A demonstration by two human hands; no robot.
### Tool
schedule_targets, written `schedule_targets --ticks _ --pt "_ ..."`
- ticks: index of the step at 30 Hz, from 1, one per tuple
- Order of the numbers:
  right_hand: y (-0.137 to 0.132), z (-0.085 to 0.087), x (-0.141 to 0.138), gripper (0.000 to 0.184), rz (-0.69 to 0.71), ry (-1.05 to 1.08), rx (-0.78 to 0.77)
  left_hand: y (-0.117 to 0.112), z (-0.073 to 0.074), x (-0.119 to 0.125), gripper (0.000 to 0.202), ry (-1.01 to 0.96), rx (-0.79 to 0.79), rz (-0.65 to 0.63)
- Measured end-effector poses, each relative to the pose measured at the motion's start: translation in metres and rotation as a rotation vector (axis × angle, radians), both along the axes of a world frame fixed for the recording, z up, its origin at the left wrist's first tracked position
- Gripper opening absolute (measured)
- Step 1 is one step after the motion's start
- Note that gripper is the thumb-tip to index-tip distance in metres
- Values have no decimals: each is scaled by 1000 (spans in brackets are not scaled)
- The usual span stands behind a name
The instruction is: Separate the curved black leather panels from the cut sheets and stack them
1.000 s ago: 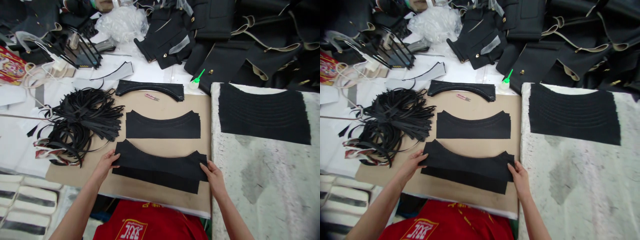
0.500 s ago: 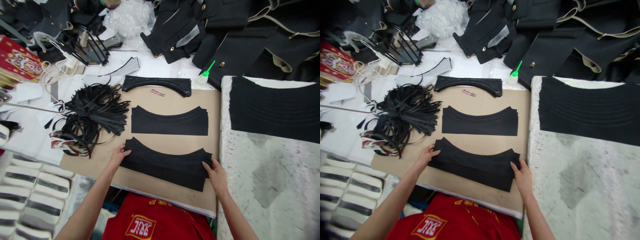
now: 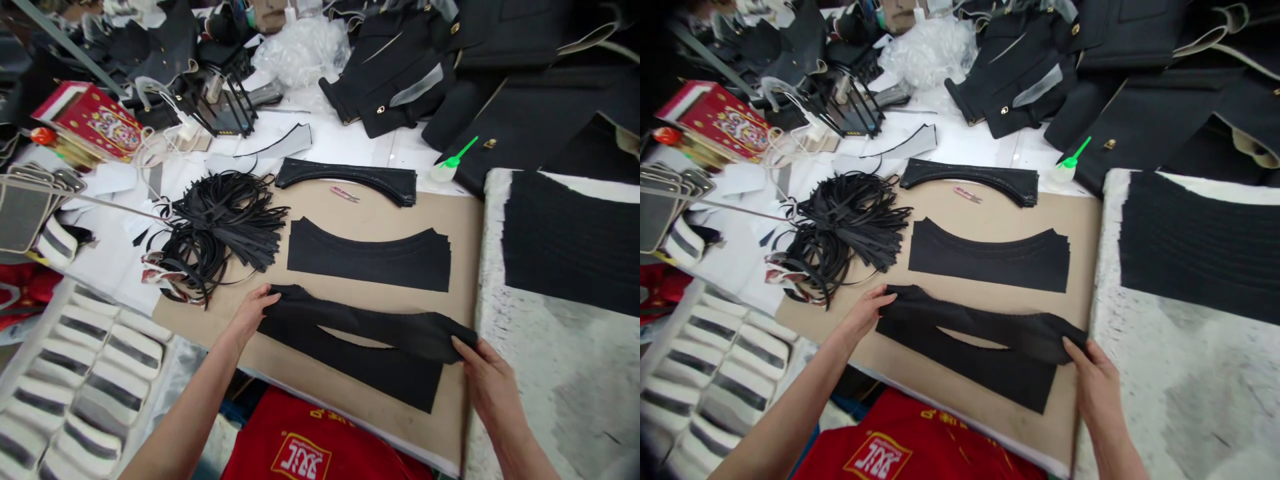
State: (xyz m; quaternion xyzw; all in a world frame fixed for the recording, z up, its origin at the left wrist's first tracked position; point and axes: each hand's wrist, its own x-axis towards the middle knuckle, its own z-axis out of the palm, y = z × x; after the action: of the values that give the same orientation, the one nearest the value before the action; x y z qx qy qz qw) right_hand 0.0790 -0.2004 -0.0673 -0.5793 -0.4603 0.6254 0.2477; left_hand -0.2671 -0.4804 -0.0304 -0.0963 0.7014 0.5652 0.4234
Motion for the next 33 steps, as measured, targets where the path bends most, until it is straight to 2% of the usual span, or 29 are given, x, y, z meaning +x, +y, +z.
schedule_targets --ticks 3,6,9,12,15,18,22,33 --pt "8 10 -1 38 -52 71 -15 -1 13 -7 31 62 172 -9" --pt "10 2 15 42 -21 71 112 -12 12 -12 23 187 253 -92" --pt "6 -19 37 29 175 -45 254 -28 -8 -10 1 372 143 -334" --pt "0 -36 48 14 435 -177 448 -38 -33 -4 16 562 1 -487" --pt "-2 -41 48 16 571 -286 569 -43 -49 -1 29 709 -71 -557" --pt "-1 -42 49 17 603 -329 608 -45 -52 -2 34 771 -86 -607" --pt "2 -46 56 14 619 -362 632 -46 -50 -5 34 774 -84 -649" --pt "0 -40 50 16 612 -374 608 -50 -53 -7 30 777 -94 -669"
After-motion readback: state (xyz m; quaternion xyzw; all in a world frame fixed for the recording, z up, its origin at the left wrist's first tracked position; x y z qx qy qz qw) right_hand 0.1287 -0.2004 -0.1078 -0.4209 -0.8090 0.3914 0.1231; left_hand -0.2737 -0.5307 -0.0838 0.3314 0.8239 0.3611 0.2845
